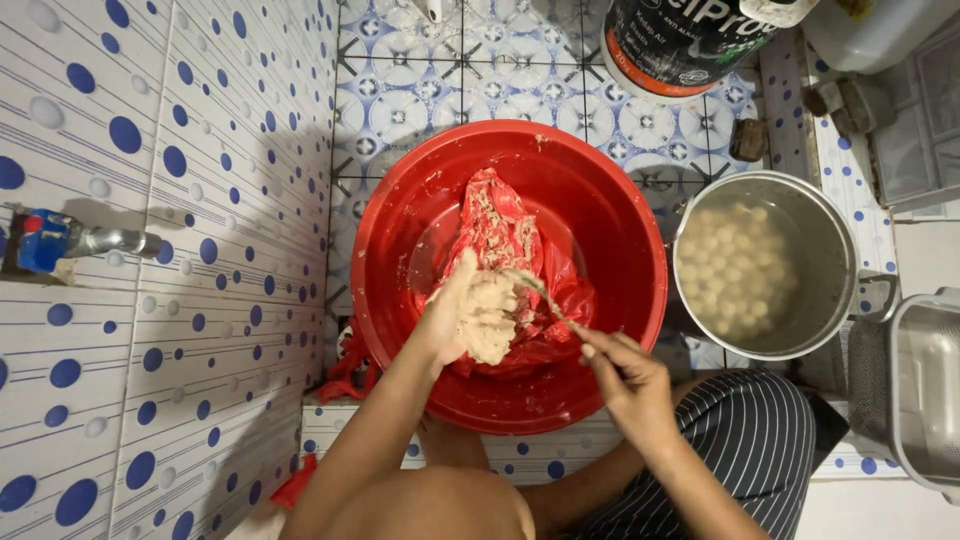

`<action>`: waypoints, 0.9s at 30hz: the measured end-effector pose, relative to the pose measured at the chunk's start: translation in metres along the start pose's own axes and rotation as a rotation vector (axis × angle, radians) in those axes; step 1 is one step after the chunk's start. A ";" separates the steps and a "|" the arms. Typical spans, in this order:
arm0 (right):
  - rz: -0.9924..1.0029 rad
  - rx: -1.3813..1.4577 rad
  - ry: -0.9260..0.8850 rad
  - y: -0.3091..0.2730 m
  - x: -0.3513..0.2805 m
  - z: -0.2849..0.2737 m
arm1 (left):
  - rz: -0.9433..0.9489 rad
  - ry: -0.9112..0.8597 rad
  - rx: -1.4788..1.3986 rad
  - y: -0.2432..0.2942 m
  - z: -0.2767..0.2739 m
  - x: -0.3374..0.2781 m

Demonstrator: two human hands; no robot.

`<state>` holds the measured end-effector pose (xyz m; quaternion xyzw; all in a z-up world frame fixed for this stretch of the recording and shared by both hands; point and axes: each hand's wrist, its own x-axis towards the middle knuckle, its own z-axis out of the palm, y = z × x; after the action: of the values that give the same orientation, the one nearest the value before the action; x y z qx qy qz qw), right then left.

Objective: Forming balls from a meat mixture by squeezing it through the hand and scooping with a spoon into a pot of water.

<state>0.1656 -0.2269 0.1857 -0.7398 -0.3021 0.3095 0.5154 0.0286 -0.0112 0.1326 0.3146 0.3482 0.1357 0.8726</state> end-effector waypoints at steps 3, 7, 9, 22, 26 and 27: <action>-0.207 -0.131 -0.021 0.017 0.004 0.011 | -0.083 -0.188 -0.301 -0.013 -0.013 0.014; -0.439 -0.307 -0.045 0.025 0.009 0.020 | -0.152 0.038 -0.304 -0.007 -0.009 0.011; -0.480 -0.403 -0.039 0.021 0.008 0.018 | -0.143 0.057 -0.305 -0.006 -0.009 0.008; -0.213 -0.440 0.046 0.040 -0.015 -0.028 | -0.019 0.058 -0.230 -0.004 -0.005 0.002; 0.036 -0.238 0.118 0.048 -0.020 -0.038 | 0.154 0.113 -0.068 0.011 0.017 -0.018; 0.036 -0.236 0.121 0.046 -0.020 -0.038 | 0.154 0.111 -0.065 0.005 0.015 -0.016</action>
<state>0.1885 -0.2776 0.1554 -0.8178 -0.2916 0.2357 0.4365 0.0274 -0.0212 0.1525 0.3039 0.3662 0.2311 0.8486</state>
